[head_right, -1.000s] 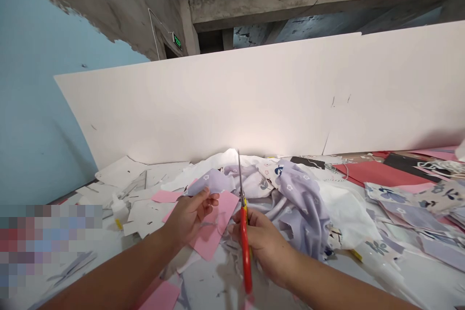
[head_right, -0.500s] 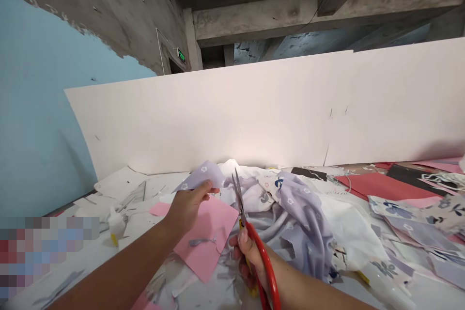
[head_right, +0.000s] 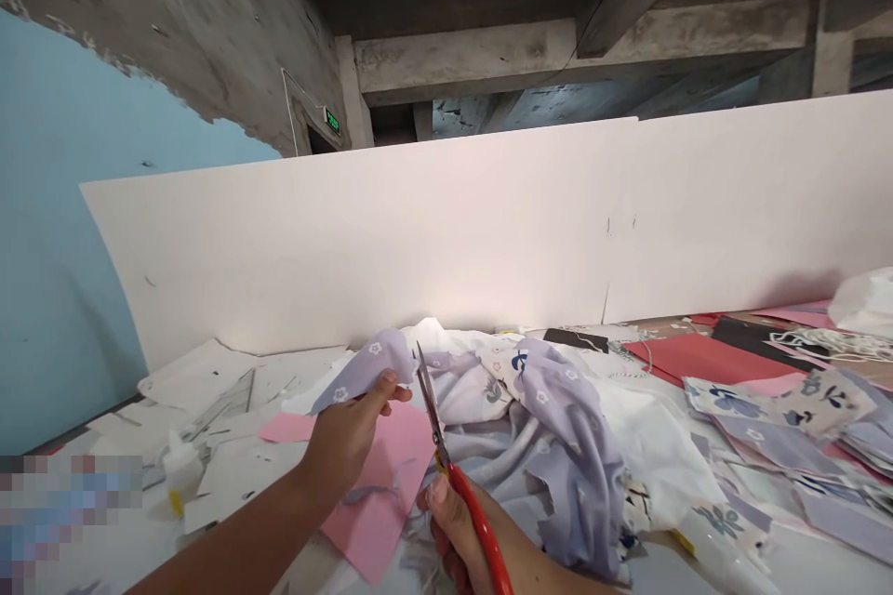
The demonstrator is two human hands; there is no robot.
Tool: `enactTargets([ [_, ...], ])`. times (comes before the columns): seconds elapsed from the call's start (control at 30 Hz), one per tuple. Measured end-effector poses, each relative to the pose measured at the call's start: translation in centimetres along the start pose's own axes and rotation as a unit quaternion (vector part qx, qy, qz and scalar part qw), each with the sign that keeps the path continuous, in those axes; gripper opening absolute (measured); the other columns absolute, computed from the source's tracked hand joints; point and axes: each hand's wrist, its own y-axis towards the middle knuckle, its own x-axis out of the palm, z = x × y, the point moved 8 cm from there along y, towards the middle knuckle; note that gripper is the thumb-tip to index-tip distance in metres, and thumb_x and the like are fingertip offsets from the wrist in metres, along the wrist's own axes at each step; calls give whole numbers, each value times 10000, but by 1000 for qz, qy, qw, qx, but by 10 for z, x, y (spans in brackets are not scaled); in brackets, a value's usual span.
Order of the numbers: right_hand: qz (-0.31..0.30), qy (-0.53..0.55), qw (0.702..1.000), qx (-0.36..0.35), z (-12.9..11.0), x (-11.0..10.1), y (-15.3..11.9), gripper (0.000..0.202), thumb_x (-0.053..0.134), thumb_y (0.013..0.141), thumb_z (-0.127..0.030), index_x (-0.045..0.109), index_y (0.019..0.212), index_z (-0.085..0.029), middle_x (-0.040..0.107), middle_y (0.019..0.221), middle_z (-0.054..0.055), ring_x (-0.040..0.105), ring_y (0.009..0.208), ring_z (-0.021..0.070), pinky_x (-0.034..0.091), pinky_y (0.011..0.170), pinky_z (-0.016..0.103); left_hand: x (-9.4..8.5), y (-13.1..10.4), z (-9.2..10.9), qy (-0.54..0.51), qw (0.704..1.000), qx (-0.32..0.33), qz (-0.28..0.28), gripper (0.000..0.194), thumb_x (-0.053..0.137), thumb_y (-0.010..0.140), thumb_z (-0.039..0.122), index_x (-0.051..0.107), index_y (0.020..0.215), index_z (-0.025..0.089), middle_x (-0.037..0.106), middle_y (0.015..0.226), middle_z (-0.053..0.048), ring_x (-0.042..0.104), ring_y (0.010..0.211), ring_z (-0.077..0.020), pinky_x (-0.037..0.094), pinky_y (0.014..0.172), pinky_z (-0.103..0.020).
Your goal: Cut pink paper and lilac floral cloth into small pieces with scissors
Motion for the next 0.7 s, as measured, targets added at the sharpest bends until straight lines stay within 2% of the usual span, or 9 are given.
enactTargets([
  [0.13,-8,4,1000,-11,-8,2,-3,627,342,635,-787,473,773,-190,369,563,-60,260,376,34,243,359,191,-8,-4,9,3,1000,-8,15,403,542,663,549,715,718,189,662,815,-57,541,777,-212,402,726,-311],
  [0.27,-9,2,1000,-20,-13,4,-7,612,351,649,-773,474,791,-190,375,574,-58,262,393,40,253,371,190,-14,-4,16,13,1000,14,25,384,532,678,535,713,697,197,658,794,-52,543,793,-214,408,722,-304],
  [0.43,-1,-10,999,-32,-16,2,-11,577,317,700,-743,450,753,-183,382,594,-54,294,419,44,277,405,196,-6,-3,7,31,999,0,-10,392,516,684,541,716,722,206,674,841,-51,551,781,-218,409,750,-328],
  [0.57,14,10,999,-29,-9,0,-7,611,270,685,-769,424,770,-184,357,588,-63,270,396,38,232,382,201,1,-8,5,44,998,-4,-35,388,494,700,547,717,699,229,678,867,-35,558,811,-214,417,773,-313],
  [0.7,34,59,997,-26,-3,-1,-4,607,292,683,-763,418,802,-181,342,576,-77,257,381,29,202,375,196,3,-12,5,63,997,-10,-38,404,476,700,571,715,689,246,675,828,-18,563,786,-199,428,747,-294],
])
